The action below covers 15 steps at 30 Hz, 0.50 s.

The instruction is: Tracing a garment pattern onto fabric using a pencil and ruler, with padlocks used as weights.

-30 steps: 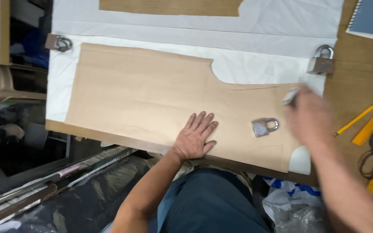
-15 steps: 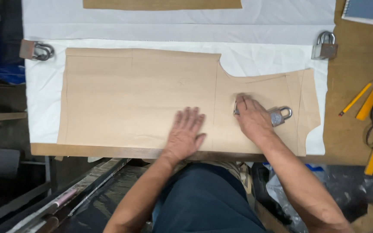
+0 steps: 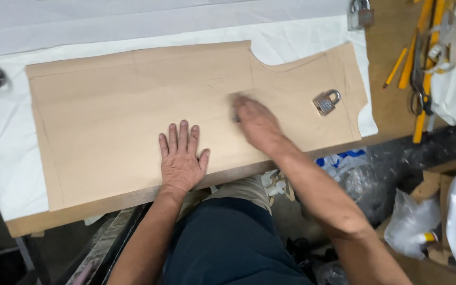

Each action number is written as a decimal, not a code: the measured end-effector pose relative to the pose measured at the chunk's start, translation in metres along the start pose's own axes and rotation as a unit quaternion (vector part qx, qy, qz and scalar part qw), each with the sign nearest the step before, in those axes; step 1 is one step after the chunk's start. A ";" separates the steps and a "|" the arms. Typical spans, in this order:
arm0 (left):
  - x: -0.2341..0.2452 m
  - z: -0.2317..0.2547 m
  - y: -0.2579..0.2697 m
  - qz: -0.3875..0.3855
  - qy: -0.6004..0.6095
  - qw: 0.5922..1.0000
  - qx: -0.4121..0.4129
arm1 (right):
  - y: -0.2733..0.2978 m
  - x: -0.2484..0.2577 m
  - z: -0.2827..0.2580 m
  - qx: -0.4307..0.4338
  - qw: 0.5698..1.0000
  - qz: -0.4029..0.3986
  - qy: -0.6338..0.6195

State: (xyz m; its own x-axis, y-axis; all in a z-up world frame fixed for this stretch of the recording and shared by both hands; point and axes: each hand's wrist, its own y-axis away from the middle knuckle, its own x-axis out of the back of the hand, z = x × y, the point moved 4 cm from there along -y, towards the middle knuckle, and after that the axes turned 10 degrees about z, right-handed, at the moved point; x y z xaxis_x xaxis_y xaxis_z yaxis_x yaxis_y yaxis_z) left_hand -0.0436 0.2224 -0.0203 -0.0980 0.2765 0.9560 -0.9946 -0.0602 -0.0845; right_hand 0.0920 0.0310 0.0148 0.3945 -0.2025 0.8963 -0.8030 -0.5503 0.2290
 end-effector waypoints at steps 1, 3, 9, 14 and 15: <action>0.000 -0.002 0.000 -0.002 0.006 1.000 -0.009 | -0.006 -0.012 -0.010 -0.011 1.000 0.002 0.003; 0.000 -0.002 -0.001 0.022 0.014 1.000 -0.011 | -0.015 -0.030 -0.029 0.039 0.995 0.069 0.063; 0.001 -0.004 0.000 0.015 0.034 0.999 -0.018 | 0.053 0.001 -0.044 -0.104 0.969 0.209 0.075; 0.006 0.000 -0.002 0.035 0.059 0.997 -0.034 | 0.120 -0.018 0.019 -0.217 0.960 0.159 0.075; 0.004 -0.001 -0.001 0.037 0.058 0.997 -0.035 | 0.128 -0.015 0.035 -0.258 0.956 0.111 0.088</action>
State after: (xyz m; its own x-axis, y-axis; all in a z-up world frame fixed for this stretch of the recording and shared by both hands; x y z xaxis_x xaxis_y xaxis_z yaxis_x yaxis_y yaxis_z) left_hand -0.0425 0.2248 -0.0165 -0.1701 0.3836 0.9077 -0.9841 -0.0184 -0.1766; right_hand -0.0012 -0.0647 0.0173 0.1449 -0.1040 0.9840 -0.9894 -0.0268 0.1429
